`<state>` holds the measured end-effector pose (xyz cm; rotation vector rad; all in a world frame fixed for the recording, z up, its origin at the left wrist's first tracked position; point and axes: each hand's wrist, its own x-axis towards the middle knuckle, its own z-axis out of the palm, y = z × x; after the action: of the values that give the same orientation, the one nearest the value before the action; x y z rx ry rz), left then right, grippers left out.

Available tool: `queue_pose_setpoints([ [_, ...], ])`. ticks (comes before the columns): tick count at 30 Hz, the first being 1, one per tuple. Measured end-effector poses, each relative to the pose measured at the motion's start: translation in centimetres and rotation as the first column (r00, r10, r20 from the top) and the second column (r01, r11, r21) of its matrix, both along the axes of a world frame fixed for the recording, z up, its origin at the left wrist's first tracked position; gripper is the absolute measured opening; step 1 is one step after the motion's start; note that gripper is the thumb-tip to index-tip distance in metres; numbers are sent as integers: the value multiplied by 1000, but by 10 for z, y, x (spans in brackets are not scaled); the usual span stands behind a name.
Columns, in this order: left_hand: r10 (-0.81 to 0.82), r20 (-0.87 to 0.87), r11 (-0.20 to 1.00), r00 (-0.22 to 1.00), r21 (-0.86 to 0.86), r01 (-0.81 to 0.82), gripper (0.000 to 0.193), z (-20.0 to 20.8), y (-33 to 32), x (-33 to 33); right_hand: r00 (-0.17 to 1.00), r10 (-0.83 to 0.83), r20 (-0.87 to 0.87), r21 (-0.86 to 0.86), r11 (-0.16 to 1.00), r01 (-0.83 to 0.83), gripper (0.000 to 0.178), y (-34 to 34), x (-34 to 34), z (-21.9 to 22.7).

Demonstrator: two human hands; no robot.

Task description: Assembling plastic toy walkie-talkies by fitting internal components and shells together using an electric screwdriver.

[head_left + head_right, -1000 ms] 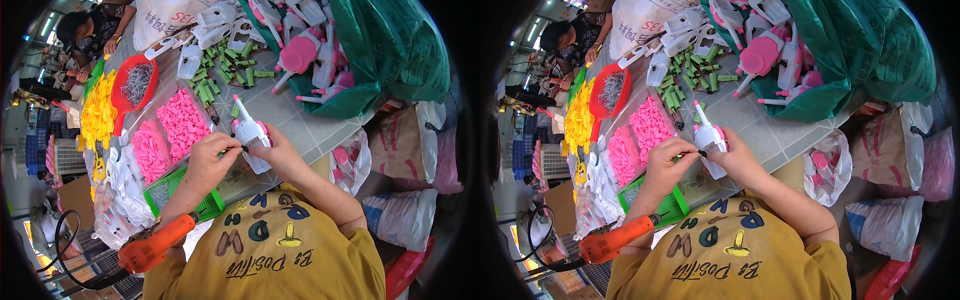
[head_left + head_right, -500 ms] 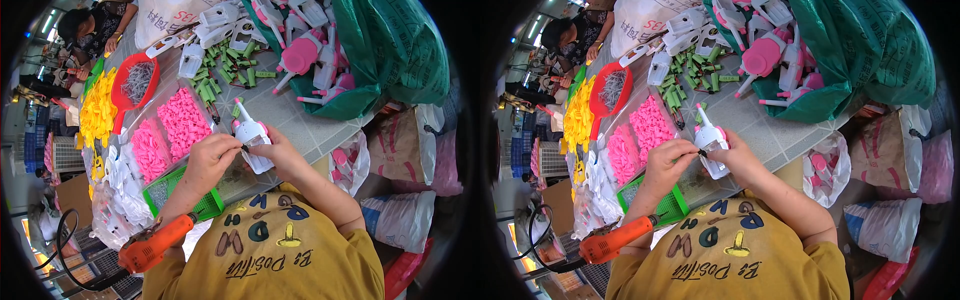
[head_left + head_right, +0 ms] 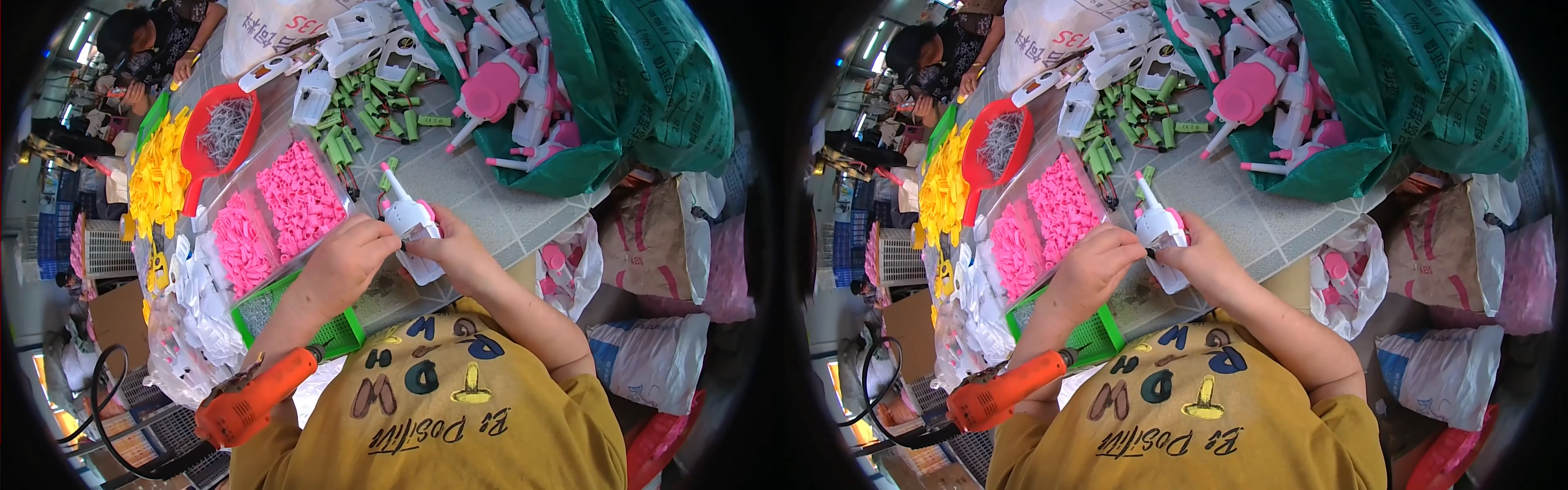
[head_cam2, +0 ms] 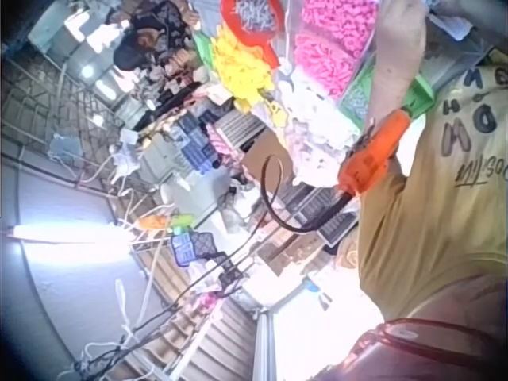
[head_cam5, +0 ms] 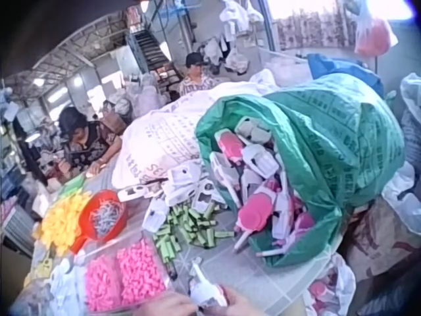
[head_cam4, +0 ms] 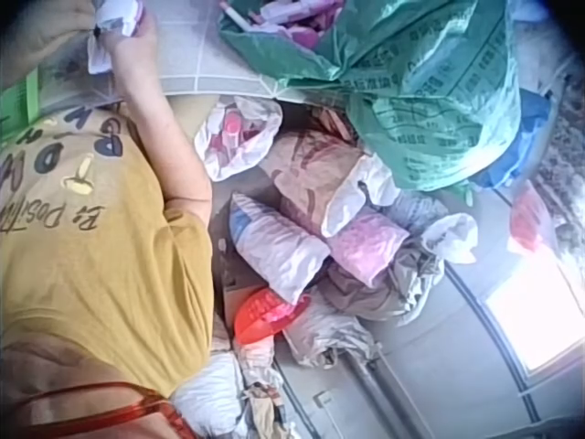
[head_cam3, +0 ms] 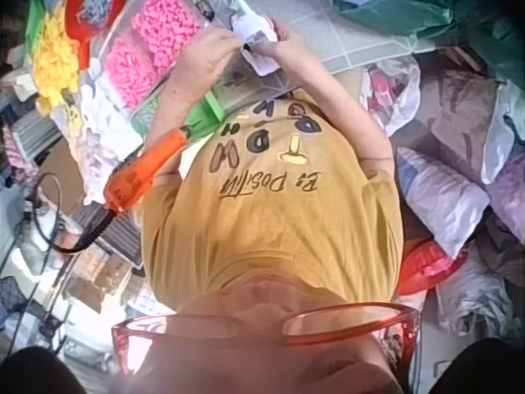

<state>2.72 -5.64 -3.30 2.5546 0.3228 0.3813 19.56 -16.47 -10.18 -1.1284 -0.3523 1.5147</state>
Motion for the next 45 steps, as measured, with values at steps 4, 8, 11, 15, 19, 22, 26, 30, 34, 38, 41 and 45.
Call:
queue_pose_setpoints([
  [4, -27, 28, 999, 999, -40, 28, 20, -6, 6, -3, 999, 34, -9, 1, 999, -34, 59, 1, 2, 0],
  [8, 68, 33, 984, 997, -168, -61, 16, -8, 5, -1, 997, 50, -63, -28, 998, -52, 58, 1, 4, 8],
  [11, 126, 49, 977, 991, -179, -115, 15, -9, 3, 0, 1000, -1, -30, -19, 1000, 0, 58, 1, 5, 13],
  [15, 212, 54, 959, 976, -202, -198, 14, -5, -4, 1, 998, 14, 60, 23, 1000, -16, 57, 1, 5, 15],
  [19, 301, 52, 905, 952, -332, -267, 12, -9, -7, -1, 980, 8, 197, 66, 998, -22, 55, 0, 2, 8],
  [22, 366, -6, 832, 930, -445, -331, 12, -9, -8, -2, 938, -28, 344, 126, 992, -16, 55, -1, -2, 8],
  [26, 409, 21, 803, 912, -484, -349, 12, -11, -9, -3, 942, -62, 329, 171, 985, 5, 56, -3, -4, 9],
  [30, 262, 158, 959, 952, -151, -239, 15, -10, -12, -4, 995, -90, 53, 173, 982, 80, 60, -5, -8, 7],
  [34, 141, 260, 981, 955, 93, -170, 20, -9, -17, -4, 971, -138, -197, 107, 981, 161, 63, -4, -9, 9],
  [38, 48, 247, 959, 968, 258, -113, 31, -4, -20, -5, 967, -178, -183, 126, 971, 203, 61, -6, -16, 5],
  [41, 30, 247, 952, 969, 287, -103, 31, -4, -22, -4, 959, -200, -199, 173, 956, 236, 59, -7, -18, 4],
  [45, 47, 242, 950, 969, 290, -118, 31, -3, -24, -3, 962, -253, -106, 223, 936, 271, 53, -7, -20, 2],
])
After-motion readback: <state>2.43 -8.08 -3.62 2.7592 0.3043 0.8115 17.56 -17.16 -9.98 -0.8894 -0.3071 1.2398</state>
